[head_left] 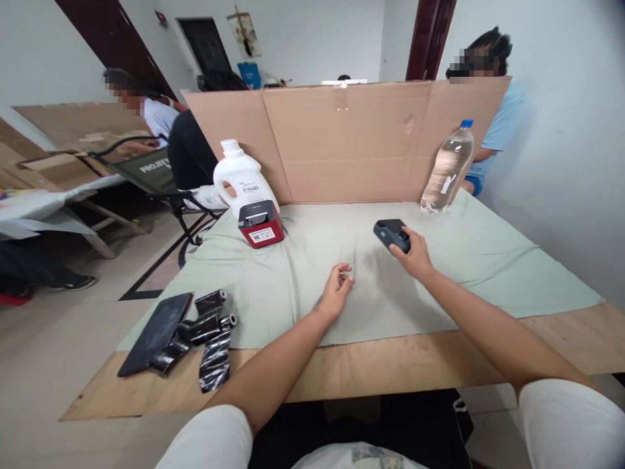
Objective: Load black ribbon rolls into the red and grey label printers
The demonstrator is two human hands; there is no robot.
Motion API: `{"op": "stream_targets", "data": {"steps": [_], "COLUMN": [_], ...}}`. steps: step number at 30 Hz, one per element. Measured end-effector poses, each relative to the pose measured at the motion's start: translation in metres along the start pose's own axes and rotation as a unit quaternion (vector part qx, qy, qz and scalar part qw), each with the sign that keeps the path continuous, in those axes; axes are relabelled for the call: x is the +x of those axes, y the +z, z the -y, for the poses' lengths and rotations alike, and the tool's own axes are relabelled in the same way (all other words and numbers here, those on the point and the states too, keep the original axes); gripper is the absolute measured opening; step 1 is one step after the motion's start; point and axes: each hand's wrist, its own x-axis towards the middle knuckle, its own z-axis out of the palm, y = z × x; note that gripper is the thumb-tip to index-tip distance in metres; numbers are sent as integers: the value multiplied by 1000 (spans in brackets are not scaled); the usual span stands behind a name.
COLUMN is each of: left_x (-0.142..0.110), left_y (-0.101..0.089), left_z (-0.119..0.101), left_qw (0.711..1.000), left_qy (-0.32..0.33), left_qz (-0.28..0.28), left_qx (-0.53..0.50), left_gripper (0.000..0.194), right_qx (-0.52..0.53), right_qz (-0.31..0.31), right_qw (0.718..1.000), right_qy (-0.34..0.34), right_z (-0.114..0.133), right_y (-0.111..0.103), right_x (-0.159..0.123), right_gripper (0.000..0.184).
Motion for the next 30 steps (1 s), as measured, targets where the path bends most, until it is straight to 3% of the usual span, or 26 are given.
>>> {"op": "stream_targets", "data": {"steps": [2, 4, 6, 8, 12, 15, 18, 21, 26, 30], "left_x": [-4, -8, -11, -12, -9, -9, -9, -7, -4, 1], "left_y": [-1, -3, -6, -11, -19, -19, -17, -16, -18, -26], "left_z": [-9, -19, -26, -31, -32, -27, -21, -15, -8, -10], "left_qw": [988, 960, 946, 952, 965, 969, 978, 983, 978, 944], "left_qy": [-63, -115, -132, -114, -75, -56, -27, -17, -45, -145], "left_qz": [35, 52, 38, 17, 38, 87, 119, 131, 133, 173], "left_qx": [-139, -250, -294, -285, -250, -225, -167, -129, -154, -240], "left_gripper": [68, 82, 93, 107, 115, 115, 114, 112, 106, 92], "right_qx": [18, 15, 26, 67, 217, 307, 341, 341, 361, 402], "right_qz": [8, 23, 43, 61, 64, 81, 158, 192, 205, 195], "right_qw": [996, 992, 990, 987, 972, 948, 926, 918, 905, 884], "right_qy": [-87, -124, -133, -133, -65, 13, 39, 63, 94, 136], "right_z": [34, 63, 83, 92, 83, 69, 58, 52, 48, 50], "right_y": [10, 18, 23, 24, 25, 32, 40, 45, 45, 43], "right_x": [-39, -78, -107, -122, -113, -101, -100, -104, -104, -102], "right_gripper": [65, 66, 70, 67, 54, 62, 75, 82, 83, 78]}}
